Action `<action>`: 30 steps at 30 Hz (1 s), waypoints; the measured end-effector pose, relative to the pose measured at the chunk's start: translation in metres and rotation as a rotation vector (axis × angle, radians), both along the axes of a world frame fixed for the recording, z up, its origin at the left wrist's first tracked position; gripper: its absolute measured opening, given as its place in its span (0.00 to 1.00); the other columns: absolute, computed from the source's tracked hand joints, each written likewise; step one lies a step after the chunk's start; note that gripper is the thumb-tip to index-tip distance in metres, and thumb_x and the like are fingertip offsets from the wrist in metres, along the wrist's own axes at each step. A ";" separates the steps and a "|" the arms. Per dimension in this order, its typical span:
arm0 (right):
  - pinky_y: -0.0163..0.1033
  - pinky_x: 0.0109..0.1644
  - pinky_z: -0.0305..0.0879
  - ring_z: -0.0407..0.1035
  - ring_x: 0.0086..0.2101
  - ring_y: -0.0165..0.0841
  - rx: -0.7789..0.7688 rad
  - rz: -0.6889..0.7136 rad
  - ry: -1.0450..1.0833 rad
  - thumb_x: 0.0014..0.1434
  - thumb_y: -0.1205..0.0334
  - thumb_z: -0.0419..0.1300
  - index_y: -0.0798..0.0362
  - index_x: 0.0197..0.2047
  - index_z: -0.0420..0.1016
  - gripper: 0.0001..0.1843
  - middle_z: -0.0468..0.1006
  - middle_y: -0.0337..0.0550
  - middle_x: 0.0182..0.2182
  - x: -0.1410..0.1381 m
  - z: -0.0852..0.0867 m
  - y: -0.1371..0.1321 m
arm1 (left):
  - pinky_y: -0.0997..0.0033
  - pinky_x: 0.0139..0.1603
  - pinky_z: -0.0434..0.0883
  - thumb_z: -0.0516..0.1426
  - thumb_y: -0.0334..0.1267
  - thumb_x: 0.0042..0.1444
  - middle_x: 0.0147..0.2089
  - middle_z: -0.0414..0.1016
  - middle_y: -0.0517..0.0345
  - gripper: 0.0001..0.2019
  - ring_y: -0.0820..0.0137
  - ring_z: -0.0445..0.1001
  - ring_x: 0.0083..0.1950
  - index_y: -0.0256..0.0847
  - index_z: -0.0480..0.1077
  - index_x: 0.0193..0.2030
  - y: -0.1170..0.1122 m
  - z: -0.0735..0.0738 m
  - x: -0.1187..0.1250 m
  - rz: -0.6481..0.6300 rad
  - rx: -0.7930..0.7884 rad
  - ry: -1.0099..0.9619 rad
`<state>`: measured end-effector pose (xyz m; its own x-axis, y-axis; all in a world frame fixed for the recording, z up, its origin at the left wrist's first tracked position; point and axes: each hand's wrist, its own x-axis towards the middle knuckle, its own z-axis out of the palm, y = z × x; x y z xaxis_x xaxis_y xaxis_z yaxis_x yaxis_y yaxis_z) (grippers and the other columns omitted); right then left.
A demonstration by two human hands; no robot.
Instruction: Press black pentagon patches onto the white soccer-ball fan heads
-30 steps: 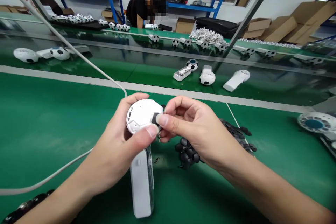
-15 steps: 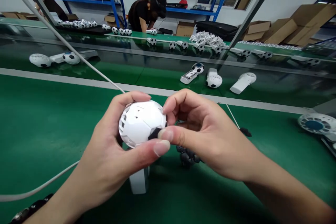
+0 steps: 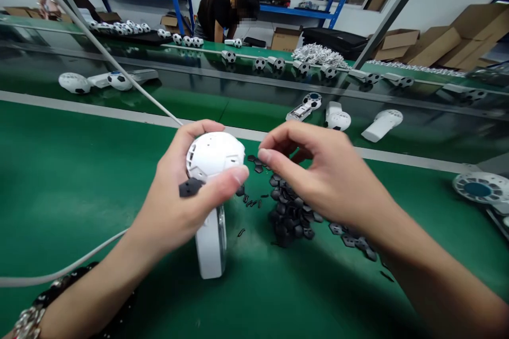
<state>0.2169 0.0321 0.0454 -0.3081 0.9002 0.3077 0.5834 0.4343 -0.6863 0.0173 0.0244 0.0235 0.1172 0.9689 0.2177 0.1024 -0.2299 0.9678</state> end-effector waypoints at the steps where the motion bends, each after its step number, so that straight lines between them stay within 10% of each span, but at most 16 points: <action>1: 0.37 0.33 0.62 0.71 0.32 0.33 -0.090 0.011 -0.112 0.67 0.63 0.60 0.51 0.36 0.77 0.06 0.80 0.38 0.32 0.005 -0.007 0.006 | 0.76 0.27 0.73 0.69 0.44 0.51 0.36 0.74 0.63 0.23 0.68 0.75 0.28 0.48 0.68 0.51 0.003 -0.001 -0.001 0.016 -0.021 0.011; 12: 0.40 0.41 0.59 0.71 0.41 0.40 -0.254 0.081 -0.315 0.62 0.63 0.66 0.53 0.38 0.79 0.03 0.78 0.47 0.40 -0.022 -0.063 0.027 | 0.74 0.24 0.72 0.69 0.46 0.49 0.32 0.75 0.63 0.24 0.65 0.75 0.24 0.47 0.66 0.50 0.010 -0.004 -0.003 -0.013 -0.140 -0.022; 17: 0.38 0.39 0.63 0.72 0.35 0.34 -0.201 0.031 -0.104 0.64 0.67 0.62 0.55 0.33 0.75 0.06 0.78 0.43 0.34 -0.009 -0.047 0.029 | 0.73 0.25 0.73 0.69 0.48 0.49 0.34 0.75 0.62 0.25 0.65 0.76 0.25 0.49 0.68 0.52 0.004 -0.001 -0.004 0.035 -0.147 0.009; 23: 0.32 0.29 0.71 0.73 0.26 0.28 -0.328 0.100 0.698 0.57 0.63 0.70 0.53 0.39 0.80 0.06 0.79 0.36 0.28 -0.006 -0.009 0.007 | 0.76 0.28 0.72 0.69 0.47 0.50 0.35 0.75 0.61 0.25 0.66 0.75 0.29 0.49 0.69 0.53 0.001 -0.002 -0.008 0.027 -0.063 0.073; 30: 0.32 0.33 0.72 0.73 0.28 0.26 -0.366 0.144 0.761 0.57 0.68 0.70 0.49 0.40 0.84 0.08 0.80 0.34 0.28 -0.019 0.001 -0.004 | 0.80 0.28 0.71 0.72 0.45 0.47 0.35 0.75 0.62 0.26 0.70 0.74 0.29 0.48 0.69 0.51 -0.004 0.003 -0.005 -0.011 -0.101 -0.026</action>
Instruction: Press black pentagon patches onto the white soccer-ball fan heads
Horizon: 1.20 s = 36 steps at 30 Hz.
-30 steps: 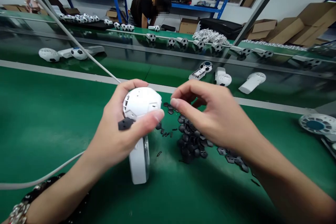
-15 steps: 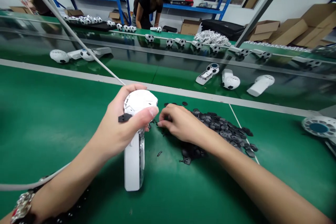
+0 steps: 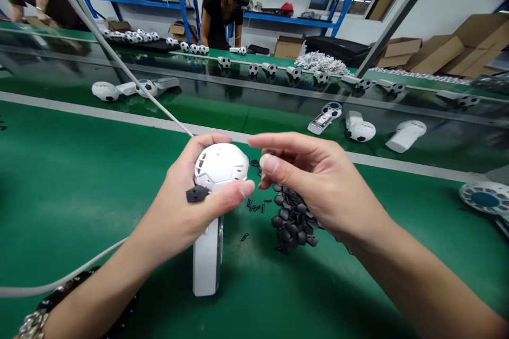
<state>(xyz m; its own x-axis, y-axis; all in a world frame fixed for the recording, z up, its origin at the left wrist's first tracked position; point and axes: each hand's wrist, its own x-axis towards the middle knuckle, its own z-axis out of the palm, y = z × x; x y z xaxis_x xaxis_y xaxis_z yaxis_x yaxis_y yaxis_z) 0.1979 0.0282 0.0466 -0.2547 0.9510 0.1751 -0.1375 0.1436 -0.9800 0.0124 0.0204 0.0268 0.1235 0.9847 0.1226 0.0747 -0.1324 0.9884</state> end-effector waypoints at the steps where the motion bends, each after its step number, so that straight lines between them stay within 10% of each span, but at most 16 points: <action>1: 0.32 0.33 0.72 0.73 0.27 0.27 -0.030 0.018 0.013 0.55 0.68 0.72 0.49 0.40 0.84 0.09 0.79 0.34 0.27 0.000 0.000 0.000 | 0.80 0.28 0.71 0.73 0.43 0.46 0.35 0.75 0.63 0.26 0.69 0.74 0.30 0.48 0.70 0.51 -0.001 0.001 0.001 -0.007 -0.008 -0.023; 7: 0.31 0.33 0.71 0.72 0.27 0.25 -0.047 0.063 -0.027 0.59 0.68 0.67 0.53 0.37 0.82 0.03 0.79 0.36 0.28 -0.003 -0.001 0.000 | 0.84 0.28 0.71 0.74 0.38 0.46 0.35 0.75 0.65 0.26 0.73 0.74 0.29 0.50 0.71 0.50 -0.002 0.001 0.001 -0.046 -0.047 -0.141; 16: 0.27 0.35 0.68 0.67 0.34 0.26 -0.081 -0.044 -0.007 0.46 0.56 0.79 0.52 0.37 0.74 0.22 0.73 0.34 0.32 -0.013 -0.017 0.003 | 0.86 0.29 0.71 0.73 0.47 0.49 0.36 0.74 0.65 0.28 0.75 0.72 0.31 0.51 0.67 0.54 0.001 -0.006 -0.001 -0.074 -0.009 -0.064; 23: 0.35 0.50 0.70 0.72 0.47 0.33 -0.212 0.204 0.170 0.57 0.32 0.65 0.50 0.60 0.68 0.38 0.76 0.45 0.49 -0.019 -0.033 0.003 | 0.82 0.31 0.72 0.70 0.50 0.55 0.38 0.74 0.63 0.23 0.73 0.73 0.32 0.49 0.69 0.52 0.001 -0.007 0.000 -0.087 0.084 -0.061; 29: 0.38 0.56 0.67 0.71 0.52 0.37 -0.132 0.303 0.202 0.51 0.34 0.71 0.46 0.65 0.67 0.45 0.75 0.45 0.53 -0.028 -0.039 0.003 | 0.79 0.43 0.73 0.65 0.59 0.56 0.45 0.75 0.59 0.26 0.69 0.74 0.42 0.47 0.69 0.54 -0.005 -0.007 0.001 -0.048 0.031 -0.081; 36: 0.42 0.57 0.68 0.70 0.52 0.40 -0.042 0.270 0.159 0.56 0.32 0.66 0.47 0.66 0.66 0.42 0.75 0.49 0.52 -0.031 -0.040 0.001 | 0.73 0.33 0.72 0.64 0.64 0.52 0.37 0.72 0.57 0.33 0.66 0.71 0.34 0.44 0.65 0.56 -0.004 -0.007 -0.001 -0.073 -0.073 -0.140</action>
